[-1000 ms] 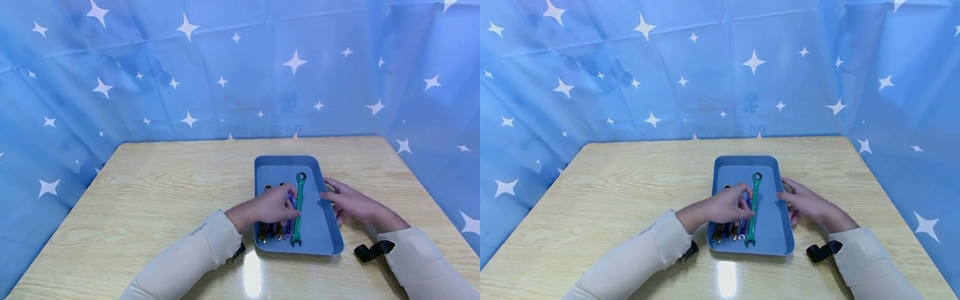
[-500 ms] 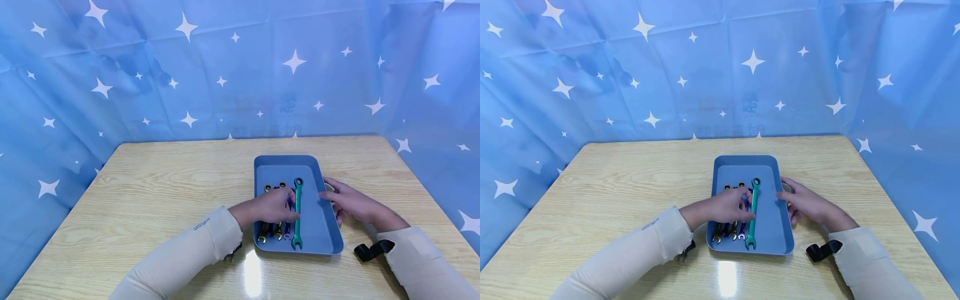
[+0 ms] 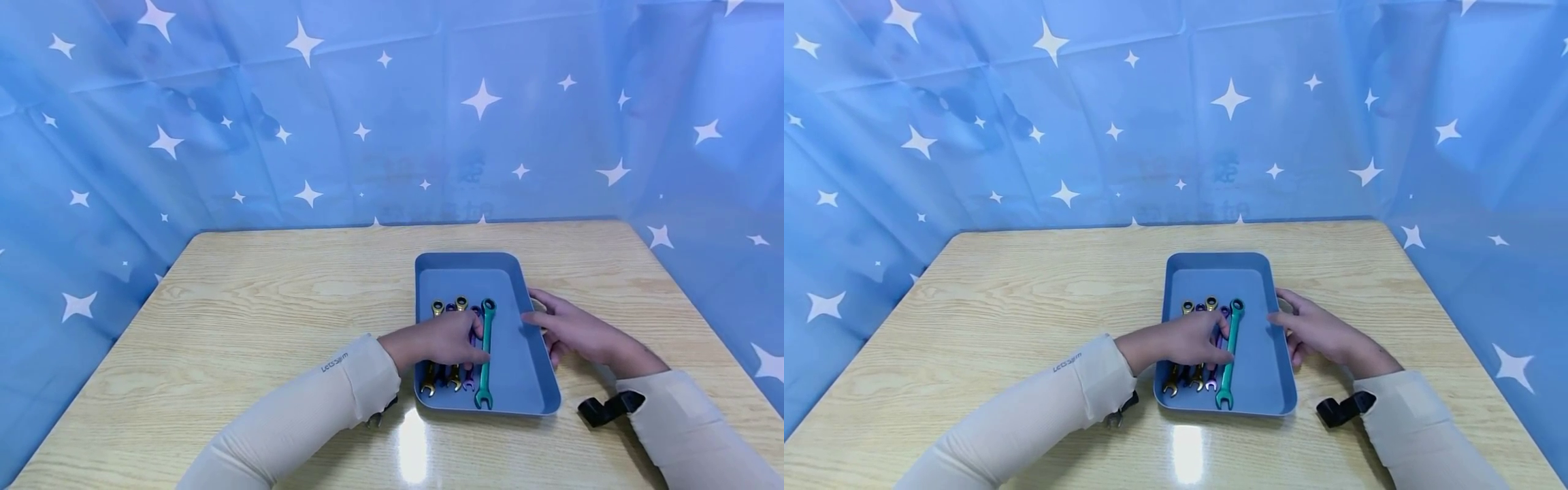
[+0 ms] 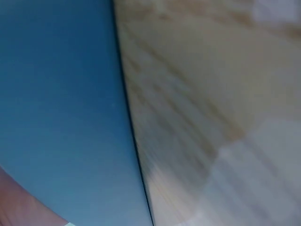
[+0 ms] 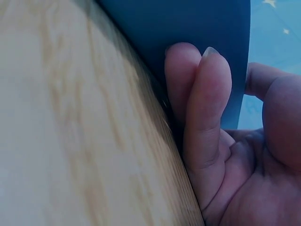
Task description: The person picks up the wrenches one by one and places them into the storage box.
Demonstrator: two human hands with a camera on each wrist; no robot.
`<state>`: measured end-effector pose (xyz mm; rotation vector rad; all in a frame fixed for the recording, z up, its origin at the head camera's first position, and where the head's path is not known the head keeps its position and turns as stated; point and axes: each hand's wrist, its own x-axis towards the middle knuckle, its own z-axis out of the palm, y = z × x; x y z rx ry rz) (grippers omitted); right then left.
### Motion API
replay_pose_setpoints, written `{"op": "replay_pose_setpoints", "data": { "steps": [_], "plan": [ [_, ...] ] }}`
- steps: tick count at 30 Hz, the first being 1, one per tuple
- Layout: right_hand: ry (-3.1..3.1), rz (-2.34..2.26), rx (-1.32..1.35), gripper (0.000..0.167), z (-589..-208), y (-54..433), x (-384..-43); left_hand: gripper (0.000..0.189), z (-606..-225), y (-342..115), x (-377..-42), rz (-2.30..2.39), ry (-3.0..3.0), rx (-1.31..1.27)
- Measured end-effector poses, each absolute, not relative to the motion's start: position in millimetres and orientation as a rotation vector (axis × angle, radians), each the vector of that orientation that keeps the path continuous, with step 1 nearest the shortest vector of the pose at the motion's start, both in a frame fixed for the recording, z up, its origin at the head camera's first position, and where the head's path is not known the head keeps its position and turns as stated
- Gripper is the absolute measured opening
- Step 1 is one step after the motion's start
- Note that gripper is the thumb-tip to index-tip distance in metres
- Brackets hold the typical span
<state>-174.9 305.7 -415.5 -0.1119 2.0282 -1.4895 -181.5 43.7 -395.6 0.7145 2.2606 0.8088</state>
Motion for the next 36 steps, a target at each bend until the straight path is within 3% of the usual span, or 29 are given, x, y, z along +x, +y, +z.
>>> {"op": "replay_pose_setpoints", "data": {
  "steps": [22, 36],
  "plan": [
    [2.004, -1.503, -0.153, 0.078, -415.8, 304.2, -175.5, 0.028, -386.8, 45.7, -171.0, 0.574, 2.472, 0.729],
    [2.023, -1.503, -0.152, 0.078, -416.7, 305.1, -174.9, 0.014, -365.2, 13.4, -159.9, 0.776, 2.599, 0.753]
  ]
}}
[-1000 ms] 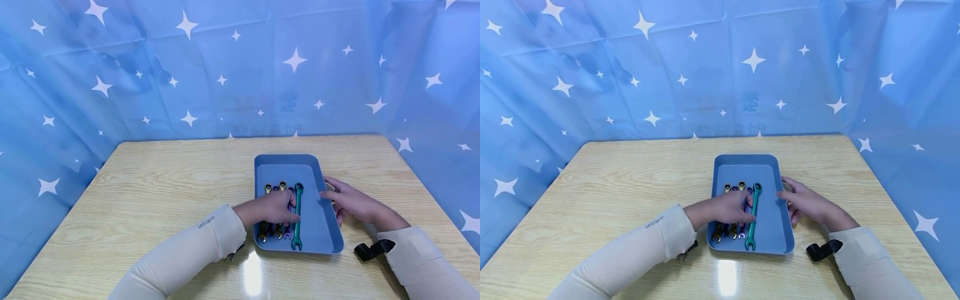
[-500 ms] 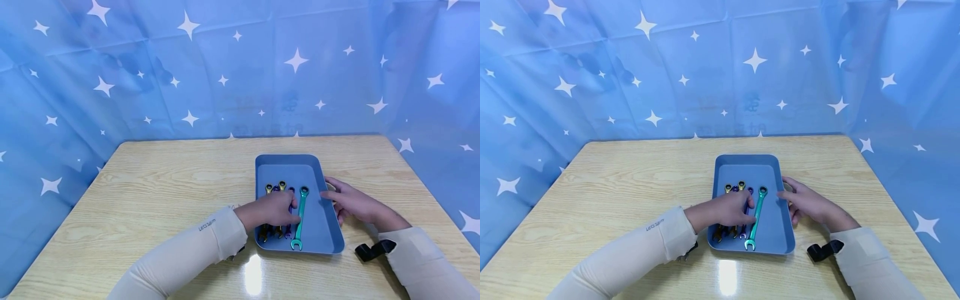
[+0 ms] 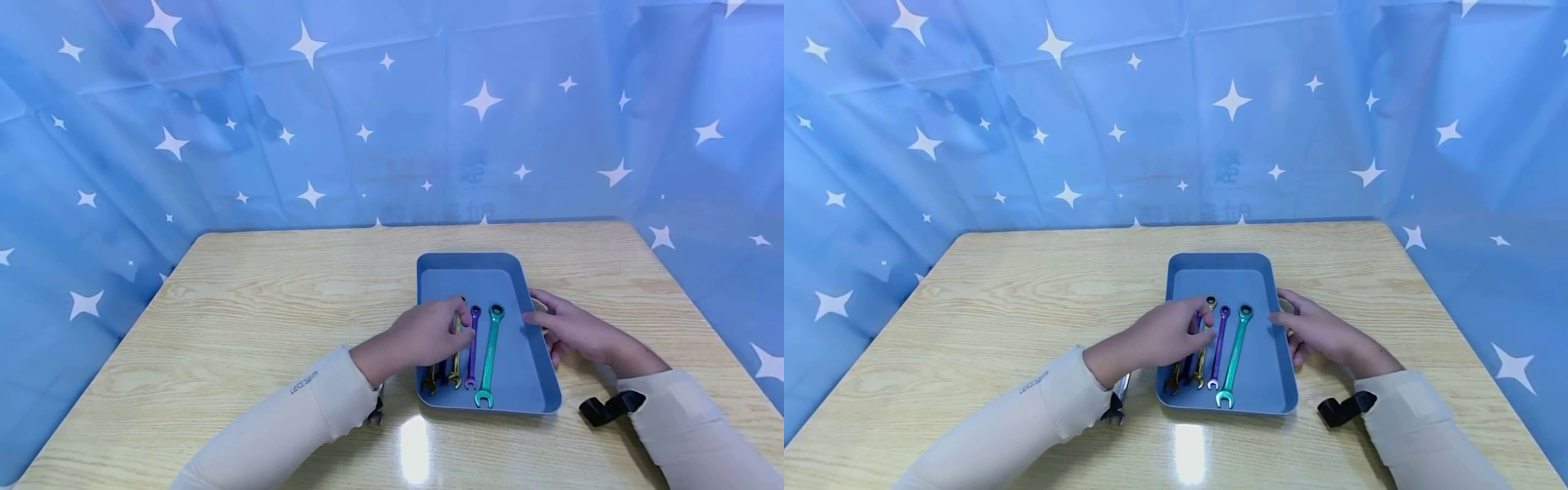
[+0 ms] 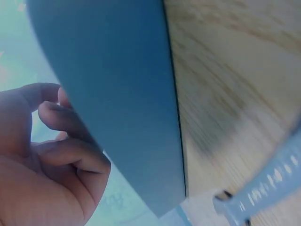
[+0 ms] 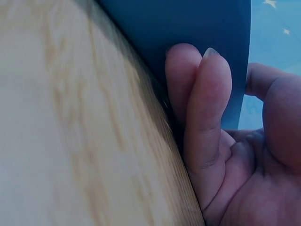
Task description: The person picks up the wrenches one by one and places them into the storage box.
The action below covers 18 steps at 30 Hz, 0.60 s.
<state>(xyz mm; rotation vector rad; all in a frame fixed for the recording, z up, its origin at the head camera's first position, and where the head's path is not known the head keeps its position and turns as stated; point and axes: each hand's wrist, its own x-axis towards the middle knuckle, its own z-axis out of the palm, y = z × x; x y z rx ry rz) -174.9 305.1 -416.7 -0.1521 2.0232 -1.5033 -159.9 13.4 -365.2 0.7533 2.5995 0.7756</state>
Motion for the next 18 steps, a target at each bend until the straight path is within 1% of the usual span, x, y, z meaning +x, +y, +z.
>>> {"op": "replay_pose_setpoints", "data": {
  "steps": [7, 13, 18],
  "plan": [
    [2.032, -1.506, -0.156, 0.077, -416.1, 305.9, -174.9, 0.011, -363.4, -13.5, -157.5, 0.84, 2.666, 0.726],
    [2.044, -1.495, -0.135, 0.077, -416.8, 306.5, -174.2, 0.01, -359.0, -36.1, -161.1, 0.888, 2.686, 0.647],
    [2.04, -1.493, -0.135, 0.077, -415.9, 305.5, -174.3, 0.012, -361.2, -48.6, -162.8, 0.828, 2.735, 0.604]
  ]
}}
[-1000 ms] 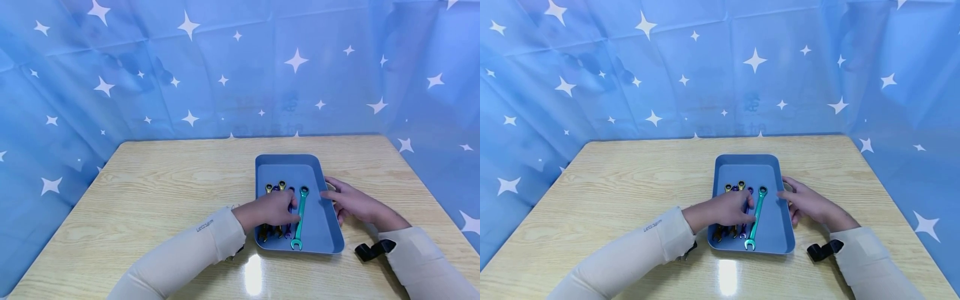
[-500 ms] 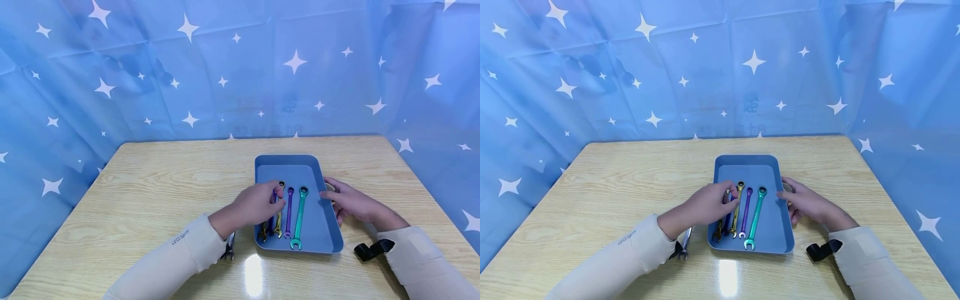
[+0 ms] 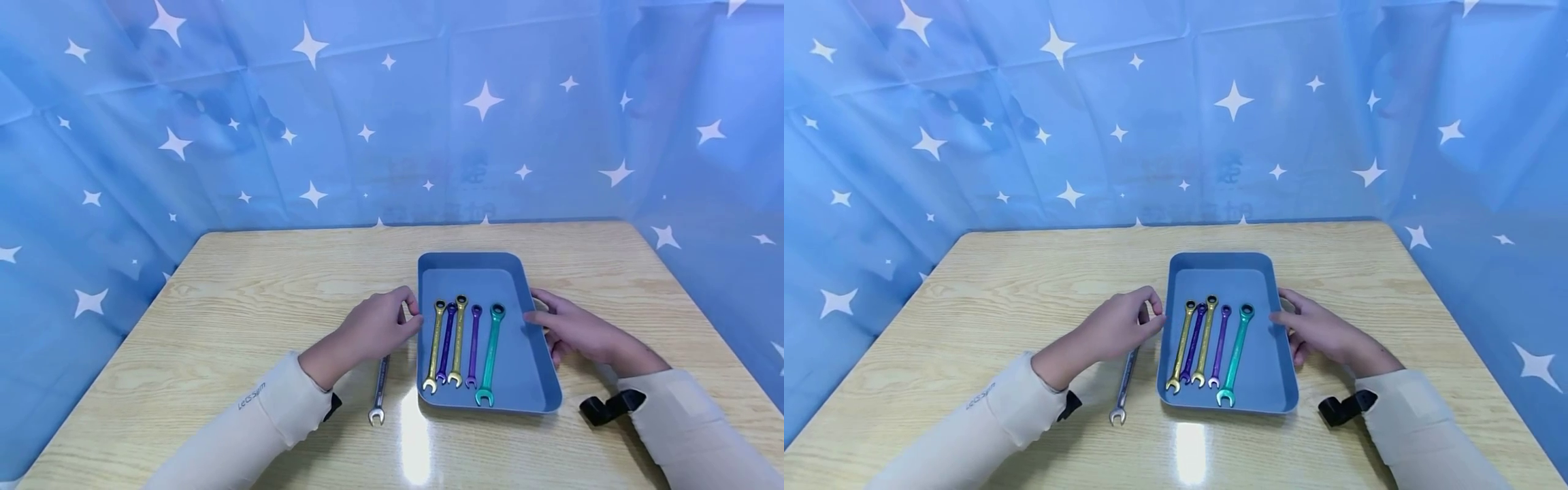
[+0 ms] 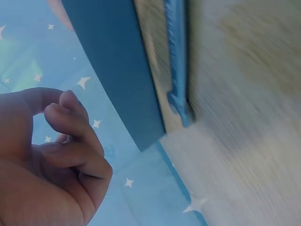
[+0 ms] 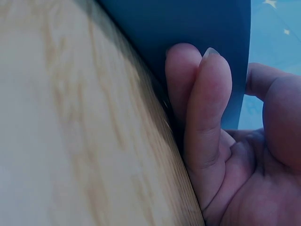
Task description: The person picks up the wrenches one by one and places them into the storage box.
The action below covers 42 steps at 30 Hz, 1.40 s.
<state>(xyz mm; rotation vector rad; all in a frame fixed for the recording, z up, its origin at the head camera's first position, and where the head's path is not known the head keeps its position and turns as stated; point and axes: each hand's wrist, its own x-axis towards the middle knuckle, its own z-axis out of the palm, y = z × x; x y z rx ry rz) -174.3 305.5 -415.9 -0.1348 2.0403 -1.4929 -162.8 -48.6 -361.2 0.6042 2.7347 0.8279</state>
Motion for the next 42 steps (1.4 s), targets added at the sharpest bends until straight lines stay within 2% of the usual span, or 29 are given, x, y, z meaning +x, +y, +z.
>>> {"op": "replay_pose_setpoints", "data": {
  "steps": [9, 19, 28, 42],
  "plan": [
    [2.047, -1.491, -0.135, 0.078, -416.6, 306.1, -174.5, 0.014, -371.0, -65.9, -160.4, 0.651, 2.792, 0.537],
    [2.037, -1.485, -0.129, 0.078, -416.9, 305.9, -177.2, 0.028, -379.2, -78.8, -155.6, 0.472, 2.801, 0.541],
    [2.045, -1.468, -0.139, 0.08, -417.5, 306.0, -177.0, 0.055, -383.5, -80.3, -153.3, 0.227, 2.733, 0.569],
    [2.048, -1.493, -0.14, 0.079, -416.5, 306.5, -176.3, 0.056, -382.1, -78.8, -154.2, 0.018, 2.696, 0.636]
  ]
}}
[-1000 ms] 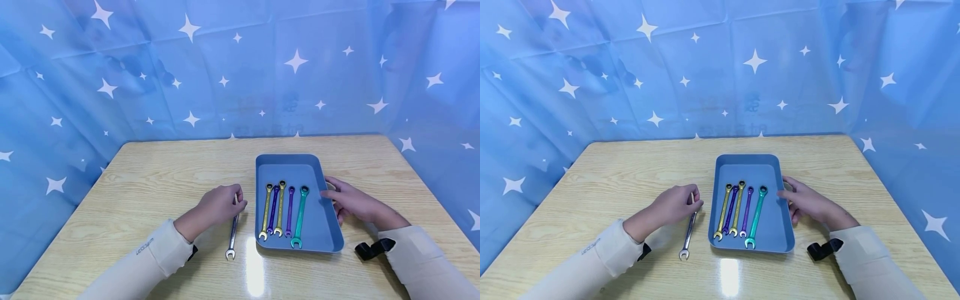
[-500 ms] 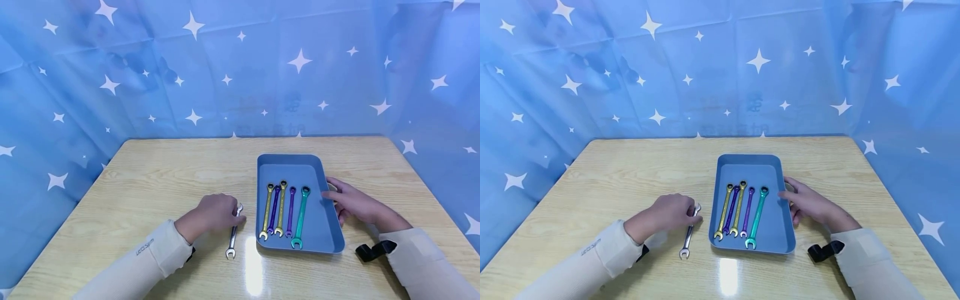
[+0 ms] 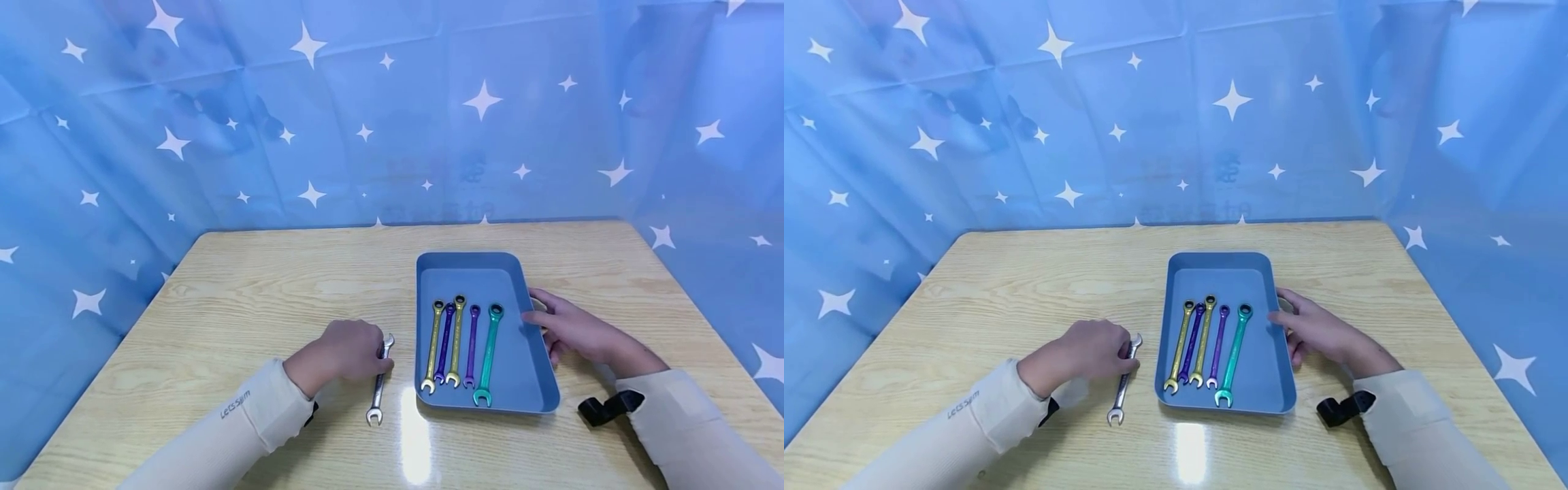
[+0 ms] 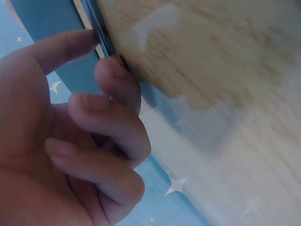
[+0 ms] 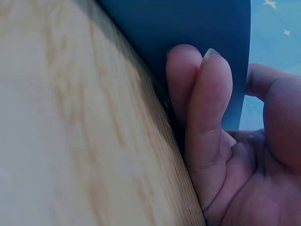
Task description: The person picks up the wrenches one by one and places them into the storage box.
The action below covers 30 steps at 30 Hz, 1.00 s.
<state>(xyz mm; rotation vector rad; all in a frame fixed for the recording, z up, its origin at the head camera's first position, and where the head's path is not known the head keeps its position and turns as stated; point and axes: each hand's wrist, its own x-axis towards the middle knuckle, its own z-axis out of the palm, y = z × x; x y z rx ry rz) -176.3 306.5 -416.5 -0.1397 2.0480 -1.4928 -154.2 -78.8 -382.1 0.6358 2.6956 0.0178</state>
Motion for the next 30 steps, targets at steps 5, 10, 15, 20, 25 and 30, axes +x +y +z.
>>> {"op": "replay_pose_setpoints", "data": {
  "steps": [5, 10, 15, 20, 25, 30],
  "plan": [
    [2.046, -1.49, -0.132, 0.079, -415.8, 305.9, -175.8, 0.055, -380.9, -77.8, -154.9, 0.034, 2.686, 0.639],
    [2.053, -1.482, -0.124, 0.079, -416.4, 306.7, -176.4, 0.053, -379.2, -75.4, -155.2, 0.1, 2.677, 0.628],
    [2.045, -1.485, -0.131, 0.079, -417.0, 306.7, -175.2, 0.05, -377.9, -74.0, -154.5, 0.142, 2.659, 0.596],
    [2.049, -1.484, -0.117, 0.079, -418.7, 306.2, -177.0, 0.048, -379.5, -72.3, -154.8, 0.131, 2.671, 0.584],
    [2.051, -1.481, -0.123, 0.08, -417.7, 307.3, -177.3, 0.048, -381.7, -69.9, -155.9, 0.047, 2.714, 0.624],
    [2.044, -1.487, -0.128, 0.079, -416.6, 307.4, -176.2, 0.052, -380.8, -69.0, -155.4, 0.012, 2.72, 0.629]
  ]
}}
